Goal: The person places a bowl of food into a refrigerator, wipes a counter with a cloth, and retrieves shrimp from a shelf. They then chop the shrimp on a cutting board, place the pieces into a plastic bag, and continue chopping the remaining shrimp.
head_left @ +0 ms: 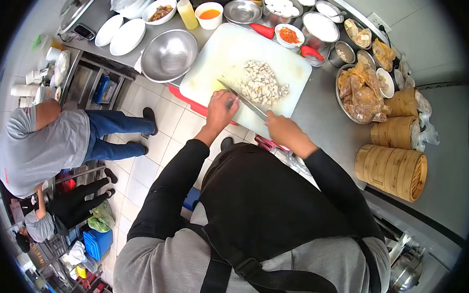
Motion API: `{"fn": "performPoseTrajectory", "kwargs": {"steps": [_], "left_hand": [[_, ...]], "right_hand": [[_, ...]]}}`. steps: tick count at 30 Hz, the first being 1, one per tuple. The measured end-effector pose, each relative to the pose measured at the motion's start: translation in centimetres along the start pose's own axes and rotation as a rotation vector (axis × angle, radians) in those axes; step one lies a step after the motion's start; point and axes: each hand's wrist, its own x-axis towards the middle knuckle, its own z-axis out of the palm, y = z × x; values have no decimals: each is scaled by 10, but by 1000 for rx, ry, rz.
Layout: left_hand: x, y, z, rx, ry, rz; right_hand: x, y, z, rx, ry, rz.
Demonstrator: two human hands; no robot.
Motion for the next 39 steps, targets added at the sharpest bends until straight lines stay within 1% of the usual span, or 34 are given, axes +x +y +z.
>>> {"fn": "performPoseTrajectory", "kwargs": {"steps": [1,3,4,6,7,9,10,11,12,15,16,17,18,19,20,21,23,24,26,27,28,29,31,32,33,34,35,36,37,38,39], "left_hand": [[2,1,1,-2,6,5],[4,1,0,-19,24,29],[1,3,-2,-37,30,46],[3,7,-5,-16,53,47],[0,8,-6,5,84,19],[-1,6,-3,-11,76,21],[-3,4,-3,-29,53,39],[-4,2,-3,-29,48,35],[-4,0,-2,-28,29,41],[-2,4,-7,-43,18,48],[-3,5,-11,-58,17,42],[-1,4,-13,-56,14,53],[-2,1,-12,-49,39,43],[-6,-1,-10,-43,67,20],[-6,-2,-9,-45,76,5],[-6,-1,-7,-35,73,6],[-7,-3,-6,-25,58,14],[-5,-3,-6,-26,44,30],[-3,-5,-7,-24,32,55],[-7,-5,-10,-43,17,3],[-1,-1,-13,-64,5,-36],[3,5,-14,-69,-1,-12],[9,40,-22,58,220,27],[10,54,-24,8,111,73],[19,79,-29,43,-19,224],[26,100,-28,85,-144,374],[27,110,-17,84,-143,378],[29,119,-7,142,-292,438],[32,122,-2,202,-440,497],[34,117,0,205,-441,501],[37,109,4,283,-432,456]], "right_hand": [[19,1,3,0,4,2],[48,-12,-5,42,58,-79],[41,-14,-10,49,65,-72],[27,-21,-39,-71,121,-79],[5,-28,-56,-145,38,-4],[-24,-22,-53,-164,-76,35],[-17,-17,-35,-164,-87,31],[-4,-6,-5,-76,-31,-3],[6,2,10,10,31,-33],[50,-12,1,64,91,-75],[51,-14,-12,7,79,-122],[40,-13,-24,10,90,-119],[15,-22,-46,-55,72,-94],[-8,-30,-60,-123,43,-72],[-25,-34,-66,-100,-37,-5],[-22,-31,-54,-103,-53,-11],[-8,-18,-10,14,-79,24],[10,-15,5,98,-26,13],[30,-16,-7,103,18,-18],[31,-17,-11,117,59,-42],[20,-22,-30,91,44,-3],[7,-21,-43,93,67,9],[-20,-11,-58,25,232,16],[-22,0,-57,3,305,8],[-24,4,-58,-3,312,24],[-24,6,-59,-20,377,-13],[-24,5,-60,-32,440,-56],[-25,5,-61,-32,445,-59],[-27,7,-63,-24,457,-17],[-30,9,-66,-14,467,28],[-38,14,-69,-11,471,31]]}}
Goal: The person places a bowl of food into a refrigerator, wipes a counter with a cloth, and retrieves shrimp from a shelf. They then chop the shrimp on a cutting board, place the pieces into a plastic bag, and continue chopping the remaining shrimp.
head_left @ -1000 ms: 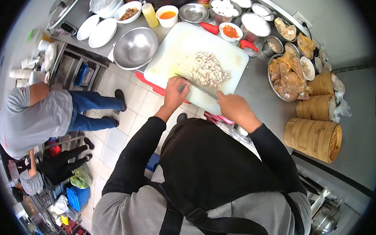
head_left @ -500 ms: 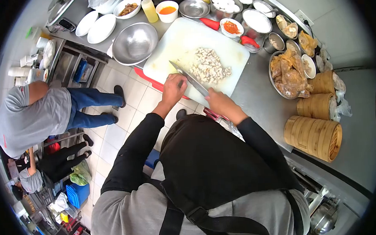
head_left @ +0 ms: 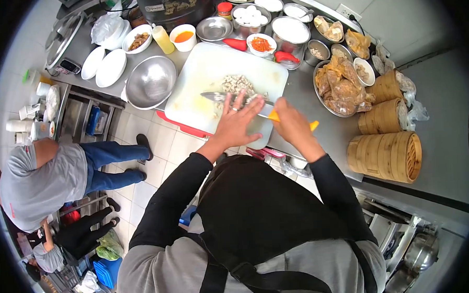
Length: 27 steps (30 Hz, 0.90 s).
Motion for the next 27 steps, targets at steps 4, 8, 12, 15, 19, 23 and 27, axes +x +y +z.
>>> {"fn": "performPoseTrajectory", "kwargs": {"steps": [4,8,12,15,19,23,27], "left_hand": [[-12,-43,13,152,-61,-159],[-45,-74,32,-19,119,-314],[-21,-50,35,75,43,-469],[-9,-59,51,59,208,-572],[-21,-88,46,-57,219,-481],[-19,-120,41,-9,296,-570],[-9,-105,53,-221,250,-515]], "right_hand": [[-52,31,-58,-18,-45,77],[-75,75,-60,265,6,62],[-64,77,46,371,80,256],[-58,13,80,442,62,178],[-34,17,41,578,23,161],[5,61,34,252,63,185],[-2,56,54,226,-39,16]]}}
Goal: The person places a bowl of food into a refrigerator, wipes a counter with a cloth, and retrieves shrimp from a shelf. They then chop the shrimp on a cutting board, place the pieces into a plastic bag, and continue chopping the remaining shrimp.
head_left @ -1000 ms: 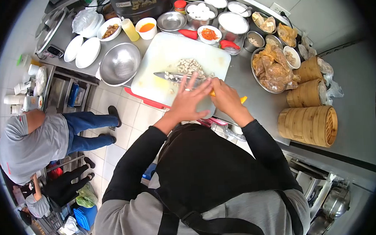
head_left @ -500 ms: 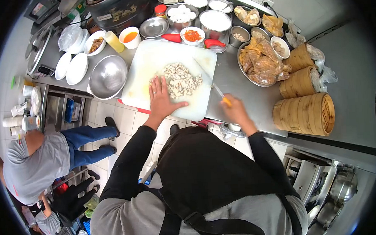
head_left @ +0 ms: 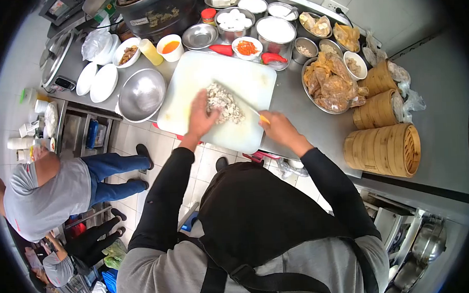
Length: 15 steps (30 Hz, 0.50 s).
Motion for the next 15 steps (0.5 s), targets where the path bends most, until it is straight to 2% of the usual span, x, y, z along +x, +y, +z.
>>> {"fn": "performPoseTrajectory", "kwargs": {"steps": [1,2,3,4,5,7,8,9,11,12,14,15], "left_hand": [[-4,3,5,-224,-93,79],[-6,4,9,-222,-89,80],[-8,5,13,-415,-22,-10],[-11,8,17,-609,37,-105],[-16,7,16,-613,22,-110],[-14,23,-1,-81,286,147],[-15,42,-4,12,369,223],[-17,60,-5,-1,355,229],[-29,87,4,73,-51,474],[-35,95,24,112,-103,537],[-35,131,46,112,-227,530],[-33,138,60,109,-228,528]], "right_hand": [[-2,-2,-4,3,2,-3],[-4,0,-14,81,26,-9],[-5,4,-23,155,50,-16],[1,13,-30,140,43,109],[5,20,-29,143,40,125],[7,36,-20,14,130,74],[0,40,-7,23,113,-44],[-3,35,-10,18,117,-26],[-8,15,-30,101,-20,-40],[-6,12,-41,166,2,54],[-2,25,-64,145,44,49],[-2,30,-75,129,88,37]]}}
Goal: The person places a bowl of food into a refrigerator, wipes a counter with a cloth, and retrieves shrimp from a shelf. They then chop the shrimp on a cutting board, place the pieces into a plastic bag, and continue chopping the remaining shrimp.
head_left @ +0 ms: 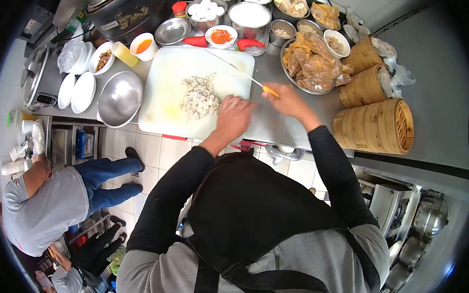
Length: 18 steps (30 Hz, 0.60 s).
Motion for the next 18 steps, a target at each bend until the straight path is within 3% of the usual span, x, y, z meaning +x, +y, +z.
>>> {"fn": "performPoseTrajectory", "kwargs": {"steps": [2,5,6,7,9,10,12,14,17,18], "left_hand": [[18,-8,30,360,148,233],[33,-22,44,359,-59,264],[35,-24,44,354,-151,299],[34,-25,43,359,-151,300],[31,-29,37,16,-11,252],[29,-26,24,19,-14,251],[20,-30,-6,-205,261,-82],[-2,-64,-25,-238,417,-196],[-31,-101,-62,-168,339,-310],[-42,-105,-70,-85,352,-349]], "right_hand": [[-1,-7,-19,-36,-5,-1],[-10,-16,-31,4,1,-10],[-16,-17,-30,73,0,86],[-22,-18,-29,144,-1,182],[-35,-6,-23,170,18,181],[-42,2,-15,197,30,190],[-47,15,11,127,75,152],[-49,13,46,29,135,122],[-55,-24,106,-34,29,134],[-53,-40,111,7,-36,56]]}}
